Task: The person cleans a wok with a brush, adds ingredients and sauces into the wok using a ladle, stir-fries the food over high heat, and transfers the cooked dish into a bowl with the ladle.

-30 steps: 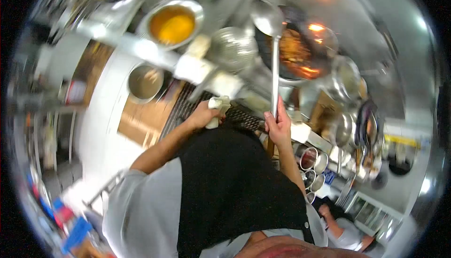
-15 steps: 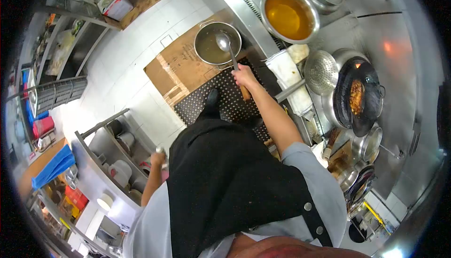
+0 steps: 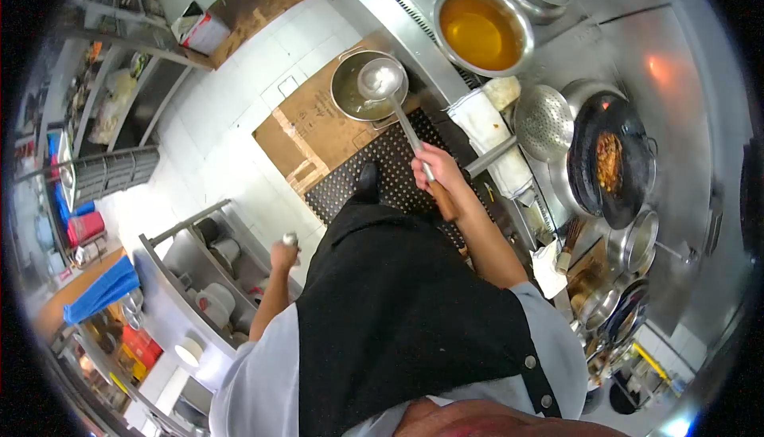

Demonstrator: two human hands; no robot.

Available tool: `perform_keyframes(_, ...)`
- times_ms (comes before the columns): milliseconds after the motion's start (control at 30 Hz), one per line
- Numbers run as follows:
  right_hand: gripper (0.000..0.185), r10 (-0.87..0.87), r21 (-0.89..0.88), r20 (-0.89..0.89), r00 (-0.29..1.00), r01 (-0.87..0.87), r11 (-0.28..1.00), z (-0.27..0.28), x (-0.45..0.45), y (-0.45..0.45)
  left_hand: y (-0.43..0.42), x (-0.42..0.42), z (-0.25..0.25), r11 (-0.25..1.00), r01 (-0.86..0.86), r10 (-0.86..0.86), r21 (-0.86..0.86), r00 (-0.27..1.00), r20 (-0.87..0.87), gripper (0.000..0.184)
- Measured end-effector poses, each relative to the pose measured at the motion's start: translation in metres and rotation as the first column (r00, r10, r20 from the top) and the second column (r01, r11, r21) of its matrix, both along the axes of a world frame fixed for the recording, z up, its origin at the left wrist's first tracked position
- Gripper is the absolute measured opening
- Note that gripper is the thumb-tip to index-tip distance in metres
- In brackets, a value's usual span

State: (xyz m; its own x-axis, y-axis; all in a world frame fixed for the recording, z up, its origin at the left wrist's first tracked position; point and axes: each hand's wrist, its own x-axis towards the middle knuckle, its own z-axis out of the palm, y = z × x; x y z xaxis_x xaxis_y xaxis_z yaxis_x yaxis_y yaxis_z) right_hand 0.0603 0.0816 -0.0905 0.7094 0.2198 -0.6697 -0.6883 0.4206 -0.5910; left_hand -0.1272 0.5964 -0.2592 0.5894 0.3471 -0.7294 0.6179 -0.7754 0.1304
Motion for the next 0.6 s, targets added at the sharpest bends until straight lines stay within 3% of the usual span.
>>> perform_keyframes(67, 0.029, -0.051, 0.31, -0.067, 0.996, 0.069, 0.948, 0.048, -0.032, -0.03, -0.059, 0.086, 0.041, 0.986, 0.15, -0.137, -0.079, 0.979, 0.148, 0.039)
perform_keyframes(100, 0.032, -0.061, 0.361, -0.057, 0.997, 0.078, 0.929, 0.073, -0.049, -0.046, -0.097, 0.123, 0.074, 0.966, 0.217, -0.183, -0.141, 0.958, 0.222, 0.04)
perform_keyframes(133, 0.036, -0.087, 0.404, -0.044, 0.995, 0.097, 0.91, 0.096, -0.069, -0.062, -0.139, 0.146, 0.109, 0.943, 0.329, -0.278, -0.05, 0.86, 0.427, 0.04)
perform_keyframes(200, 0.043, -0.14, 0.464, 0.038, 0.989, 0.107, 0.879, 0.129, -0.116, -0.1, -0.205, 0.187, 0.121, 0.947, 0.288, -0.203, -0.146, 0.883, 0.424, 0.043)
perform_keyframes(233, 0.042, -0.191, 0.47, 0.082, 0.978, 0.131, 0.873, 0.143, -0.143, -0.118, -0.241, 0.198, 0.139, 0.888, 0.32, -0.135, -0.329, 0.867, 0.479, 0.05)
perform_keyframes(300, 0.042, -0.285, 0.487, 0.213, 0.935, 0.152, 0.86, 0.167, -0.196, -0.155, -0.319, 0.206, 0.164, 0.756, 0.388, -0.107, -0.527, 0.868, 0.485, 0.044)
perform_keyframes(367, 0.04, -0.449, 0.425, 0.217, 0.867, 0.33, 0.843, 0.198, -0.245, -0.188, -0.405, 0.2, 0.206, 0.63, 0.453, -0.163, -0.631, 0.871, 0.463, 0.04)
perform_keyframes(433, 0.034, -0.579, 0.334, 0.261, 0.772, 0.491, 0.805, 0.209, -0.288, -0.22, -0.476, 0.172, 0.23, 0.403, 0.437, -0.071, -0.804, 0.891, 0.449, 0.033)
perform_keyframes(467, 0.03, -0.623, 0.283, 0.292, 0.726, 0.557, 0.781, 0.212, -0.299, -0.233, -0.505, 0.167, 0.243, 0.386, 0.367, -0.142, -0.846, 0.93, 0.339, 0.032)
perform_keyframes(500, 0.042, -0.637, 0.193, 0.299, 0.711, 0.608, 0.77, 0.193, -0.318, -0.258, -0.537, 0.157, 0.243, 0.347, 0.328, -0.158, -0.879, 0.944, 0.29, 0.032)
perform_keyframes(600, 0.035, -0.555, -0.227, 0.402, 0.728, 0.667, 0.71, 0.162, -0.345, -0.333, -0.628, 0.117, 0.261, 0.21, 0.218, -0.119, -0.953, 0.973, 0.196, 0.032)
